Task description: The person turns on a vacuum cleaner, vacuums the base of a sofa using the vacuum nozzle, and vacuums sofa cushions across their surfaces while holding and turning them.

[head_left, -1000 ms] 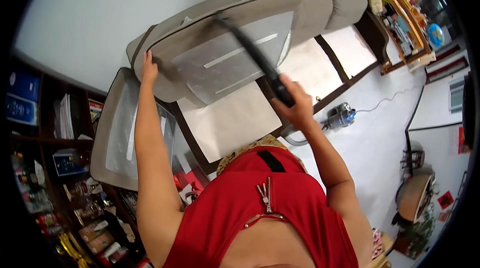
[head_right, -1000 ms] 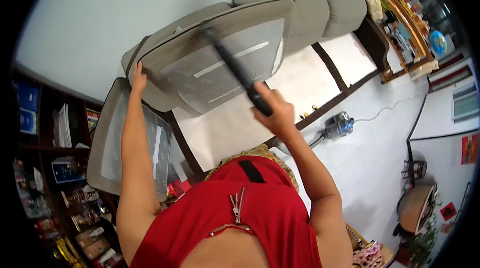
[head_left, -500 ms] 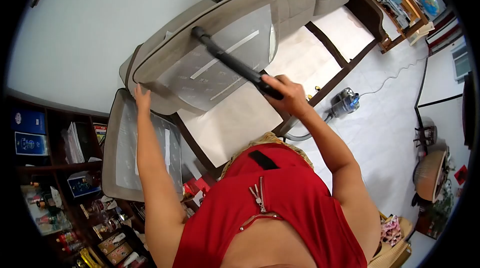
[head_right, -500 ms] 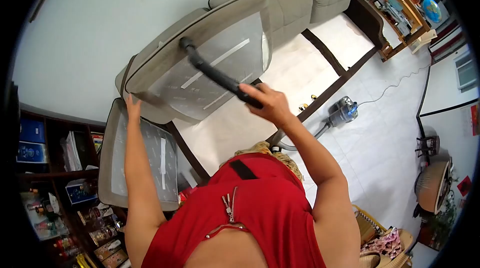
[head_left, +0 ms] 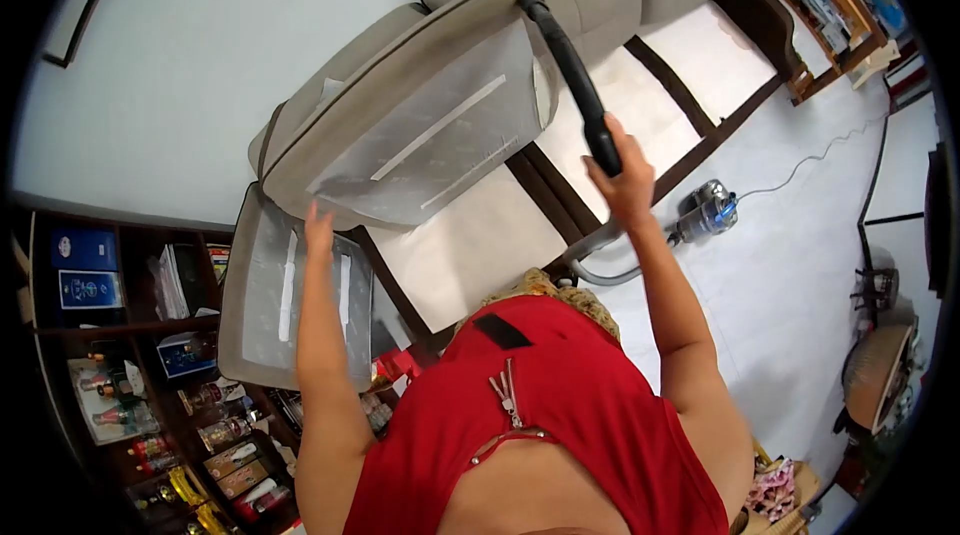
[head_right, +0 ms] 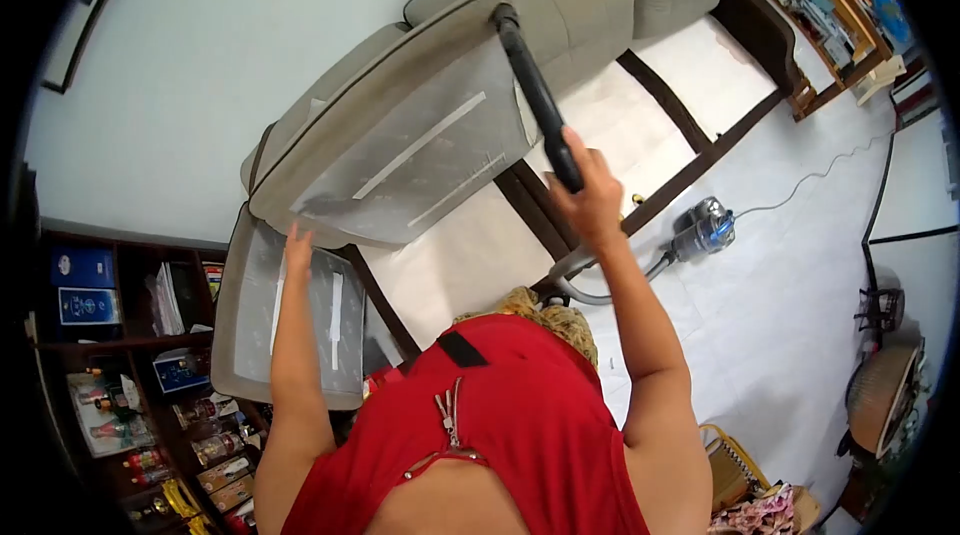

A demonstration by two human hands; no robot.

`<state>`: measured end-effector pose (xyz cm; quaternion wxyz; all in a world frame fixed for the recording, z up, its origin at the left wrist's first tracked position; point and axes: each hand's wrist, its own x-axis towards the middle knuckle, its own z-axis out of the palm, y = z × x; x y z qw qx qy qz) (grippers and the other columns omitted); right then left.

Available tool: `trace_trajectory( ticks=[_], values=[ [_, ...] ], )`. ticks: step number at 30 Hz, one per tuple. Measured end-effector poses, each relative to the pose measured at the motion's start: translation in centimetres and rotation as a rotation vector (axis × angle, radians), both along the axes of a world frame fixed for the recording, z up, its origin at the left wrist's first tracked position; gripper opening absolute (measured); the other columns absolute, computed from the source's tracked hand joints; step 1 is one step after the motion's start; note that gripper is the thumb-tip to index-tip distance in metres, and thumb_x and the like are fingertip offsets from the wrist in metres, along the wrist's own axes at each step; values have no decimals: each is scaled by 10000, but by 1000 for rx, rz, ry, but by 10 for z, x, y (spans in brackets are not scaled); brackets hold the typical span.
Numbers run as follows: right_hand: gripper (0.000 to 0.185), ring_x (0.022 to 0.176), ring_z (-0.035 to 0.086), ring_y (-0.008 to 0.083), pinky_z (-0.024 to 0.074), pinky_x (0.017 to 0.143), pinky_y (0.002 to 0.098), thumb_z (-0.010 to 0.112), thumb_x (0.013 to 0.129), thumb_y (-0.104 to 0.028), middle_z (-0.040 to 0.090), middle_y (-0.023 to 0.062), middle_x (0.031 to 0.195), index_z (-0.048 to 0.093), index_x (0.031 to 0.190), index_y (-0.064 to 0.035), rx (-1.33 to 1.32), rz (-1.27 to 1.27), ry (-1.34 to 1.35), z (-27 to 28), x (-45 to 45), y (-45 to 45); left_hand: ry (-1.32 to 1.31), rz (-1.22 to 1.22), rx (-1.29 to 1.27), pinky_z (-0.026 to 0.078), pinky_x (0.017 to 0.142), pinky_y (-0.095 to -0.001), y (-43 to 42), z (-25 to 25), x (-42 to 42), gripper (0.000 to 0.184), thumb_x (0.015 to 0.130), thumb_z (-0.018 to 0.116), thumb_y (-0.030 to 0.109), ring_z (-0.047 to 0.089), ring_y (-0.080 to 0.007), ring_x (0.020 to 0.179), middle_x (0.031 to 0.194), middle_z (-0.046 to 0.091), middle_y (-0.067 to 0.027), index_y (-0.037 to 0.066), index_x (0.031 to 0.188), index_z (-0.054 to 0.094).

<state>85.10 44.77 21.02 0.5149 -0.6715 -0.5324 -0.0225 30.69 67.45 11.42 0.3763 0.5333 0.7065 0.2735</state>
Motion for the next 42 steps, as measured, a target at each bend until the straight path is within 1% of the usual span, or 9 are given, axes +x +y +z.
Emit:
trace_trajectory(
  ticks=[4,10,19,26,28,31,34,39,42],
  values=[
    [714,718,657,294,525,634,372,799,746,-123,637,133,892,525,1405,-130,34,8,166,0,-22,-2,37,-48,41,257,1172,-371,6,0,69,769,866,671,173,300,-297,1460,1588,295,-183,66,1538,312],
    [688,670,622,267,526,592,349,801,729,-213,630,106,911,570,1377,-200,-3,321,115,-1,-34,-4,619,-365,509,267,1176,-452,64,13,134,793,862,694,214,296,-400,1432,1594,237,-214,128,1544,298],
    [720,664,637,273,539,597,368,806,722,-164,625,92,872,548,1391,-232,6,150,182,-22,31,14,980,-385,379,331,1143,-496,125,32,154,844,831,735,303,280,-449,1423,1619,229,-123,201,1548,302],
    [691,963,674,220,519,887,305,775,784,-138,674,151,1170,507,1417,-66,65,-46,354,-40,54,3,852,-566,279,285,1167,-490,158,46,128,916,794,778,331,295,-449,1422,1601,249,-197,162,1552,293],
    [718,959,650,191,499,884,281,768,793,-133,666,135,1152,471,1444,-66,11,-27,669,-24,62,1,819,-607,253,271,1173,-481,160,50,125,928,793,780,342,288,-447,1427,1596,247,-218,146,1555,288],
    [745,868,626,156,500,817,268,754,809,-122,668,110,1054,426,1478,-94,33,36,754,-34,69,20,853,-609,219,268,1175,-463,165,55,129,956,786,787,363,283,-435,1435,1594,238,-240,129,1559,276],
    [731,672,544,84,471,640,230,743,819,-102,610,46,877,435,1480,-145,57,57,950,-49,62,36,860,-616,211,264,1178,-454,171,55,132,985,773,794,399,275,-417,1446,1589,231,-259,117,1558,270],
    [720,815,651,170,516,764,286,748,810,-158,686,108,988,455,1468,-154,-8,-17,783,-94,58,25,896,-629,158,261,1179,-447,179,60,135,1003,766,789,429,254,-414,1458,1586,226,-272,102,1557,266],
    [717,915,681,208,520,832,314,750,807,-201,704,140,1060,464,1463,-169,-205,-107,886,-130,58,3,909,-629,130,262,1180,-442,186,58,132,1005,767,786,423,249,-418,1460,1588,216,-275,94,1558,260]
  ],
)
